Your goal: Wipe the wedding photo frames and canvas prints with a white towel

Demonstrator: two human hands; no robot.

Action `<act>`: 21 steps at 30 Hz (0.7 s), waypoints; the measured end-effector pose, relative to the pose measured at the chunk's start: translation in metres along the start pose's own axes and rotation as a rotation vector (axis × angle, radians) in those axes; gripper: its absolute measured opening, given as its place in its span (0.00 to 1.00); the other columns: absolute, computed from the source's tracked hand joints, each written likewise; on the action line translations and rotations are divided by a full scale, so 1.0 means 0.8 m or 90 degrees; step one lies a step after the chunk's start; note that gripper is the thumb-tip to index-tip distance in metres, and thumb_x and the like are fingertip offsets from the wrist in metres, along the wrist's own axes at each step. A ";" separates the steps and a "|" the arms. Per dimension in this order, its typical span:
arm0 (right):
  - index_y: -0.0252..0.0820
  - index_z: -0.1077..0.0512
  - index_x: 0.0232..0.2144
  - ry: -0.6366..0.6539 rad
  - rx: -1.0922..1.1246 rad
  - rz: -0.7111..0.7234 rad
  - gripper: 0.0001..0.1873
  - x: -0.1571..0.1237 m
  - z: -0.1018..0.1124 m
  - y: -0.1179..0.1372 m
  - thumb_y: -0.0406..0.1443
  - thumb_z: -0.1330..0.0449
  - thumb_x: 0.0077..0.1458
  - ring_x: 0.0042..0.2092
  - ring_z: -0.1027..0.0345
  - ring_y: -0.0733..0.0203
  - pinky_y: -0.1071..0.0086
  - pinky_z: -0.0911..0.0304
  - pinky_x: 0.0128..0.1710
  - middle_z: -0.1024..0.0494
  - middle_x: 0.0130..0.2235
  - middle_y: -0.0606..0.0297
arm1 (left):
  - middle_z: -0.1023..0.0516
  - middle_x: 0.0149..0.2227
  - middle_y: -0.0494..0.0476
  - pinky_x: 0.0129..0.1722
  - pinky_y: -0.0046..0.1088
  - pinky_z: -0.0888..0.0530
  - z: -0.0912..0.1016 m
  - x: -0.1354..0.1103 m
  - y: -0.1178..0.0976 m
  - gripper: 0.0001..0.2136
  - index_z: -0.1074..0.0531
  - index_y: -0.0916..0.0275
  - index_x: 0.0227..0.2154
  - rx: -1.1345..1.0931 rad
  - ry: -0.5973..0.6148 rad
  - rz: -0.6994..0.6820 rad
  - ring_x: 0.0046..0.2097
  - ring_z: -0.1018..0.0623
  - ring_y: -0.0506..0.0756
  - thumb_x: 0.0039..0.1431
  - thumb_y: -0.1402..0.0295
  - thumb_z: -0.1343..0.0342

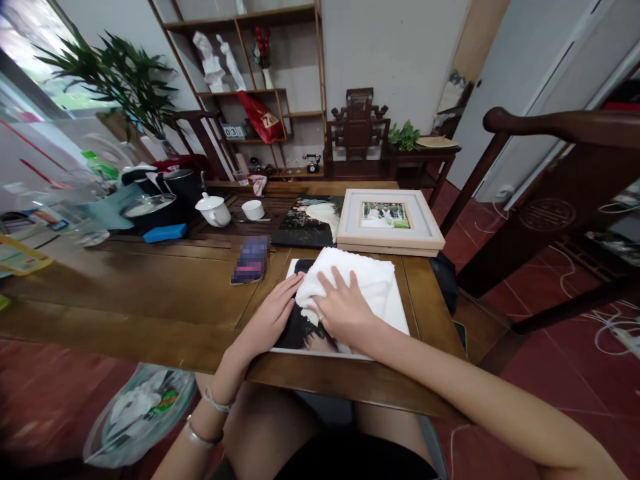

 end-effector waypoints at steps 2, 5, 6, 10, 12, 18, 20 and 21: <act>0.39 0.25 0.48 -0.021 -0.039 0.017 0.17 -0.003 -0.006 0.019 0.37 0.49 0.63 0.62 0.50 0.31 0.36 0.49 0.55 0.40 0.63 0.45 | 0.43 0.66 0.59 0.65 0.45 0.45 0.001 0.000 -0.001 0.21 0.43 0.59 0.62 -0.005 0.006 0.001 0.67 0.44 0.57 0.67 0.69 0.62; 0.38 0.23 0.44 -0.048 -0.050 0.108 0.15 -0.030 -0.014 0.061 0.36 0.47 0.61 0.62 0.48 0.31 0.37 0.49 0.55 0.39 0.61 0.43 | 0.44 0.66 0.60 0.65 0.45 0.45 0.002 0.000 -0.001 0.22 0.44 0.61 0.62 -0.007 0.017 -0.005 0.67 0.45 0.57 0.67 0.69 0.62; 0.38 0.23 0.42 -0.052 -0.041 0.137 0.14 -0.041 -0.015 0.072 0.36 0.47 0.60 0.62 0.48 0.32 0.37 0.49 0.55 0.38 0.61 0.43 | 0.44 0.66 0.60 0.65 0.45 0.45 0.002 0.000 -0.001 0.22 0.44 0.61 0.62 -0.005 0.018 -0.005 0.67 0.45 0.57 0.67 0.68 0.62; 0.40 0.23 0.41 -0.011 0.050 0.197 0.12 -0.067 -0.008 0.074 0.33 0.42 0.54 0.63 0.51 0.34 0.38 0.52 0.57 0.39 0.62 0.43 | 0.44 0.66 0.59 0.65 0.45 0.45 0.001 0.001 0.001 0.21 0.43 0.61 0.62 0.007 0.021 0.002 0.67 0.45 0.57 0.68 0.68 0.63; 0.43 0.26 0.44 0.036 0.110 0.193 0.17 -0.064 -0.003 0.049 0.30 0.41 0.49 0.64 0.53 0.39 0.36 0.58 0.59 0.39 0.62 0.49 | 0.43 0.66 0.59 0.65 0.45 0.44 0.000 0.002 0.001 0.21 0.42 0.61 0.62 0.009 0.019 -0.003 0.67 0.45 0.57 0.68 0.68 0.62; 0.40 0.31 0.48 0.023 0.155 0.097 0.26 -0.008 0.013 -0.030 0.25 0.48 0.44 0.59 0.42 0.46 0.45 0.53 0.57 0.30 0.55 0.47 | 0.42 0.65 0.59 0.65 0.44 0.44 -0.001 0.000 0.002 0.21 0.42 0.60 0.61 0.011 -0.018 -0.028 0.66 0.44 0.56 0.67 0.69 0.62; 0.39 0.31 0.46 0.021 0.160 0.100 0.23 0.019 0.020 -0.039 0.26 0.50 0.46 0.49 0.34 0.47 0.54 0.45 0.49 0.25 0.46 0.50 | 0.41 0.65 0.59 0.65 0.44 0.44 -0.001 0.000 0.003 0.20 0.41 0.60 0.61 0.013 -0.021 -0.027 0.66 0.43 0.57 0.67 0.69 0.61; 0.39 0.31 0.44 0.023 0.164 0.105 0.21 0.033 0.023 -0.040 0.26 0.50 0.47 0.44 0.32 0.49 0.58 0.43 0.45 0.24 0.42 0.52 | 0.40 0.64 0.60 0.65 0.44 0.44 -0.001 0.000 0.003 0.20 0.40 0.60 0.60 0.015 -0.023 -0.025 0.66 0.42 0.57 0.67 0.69 0.61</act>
Point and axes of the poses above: each hand's wrist, its own x-axis towards the middle knuckle, its own z-axis out of the back of the hand, y = z × x, the point moved 2 cm from there along x, towards the middle knuckle
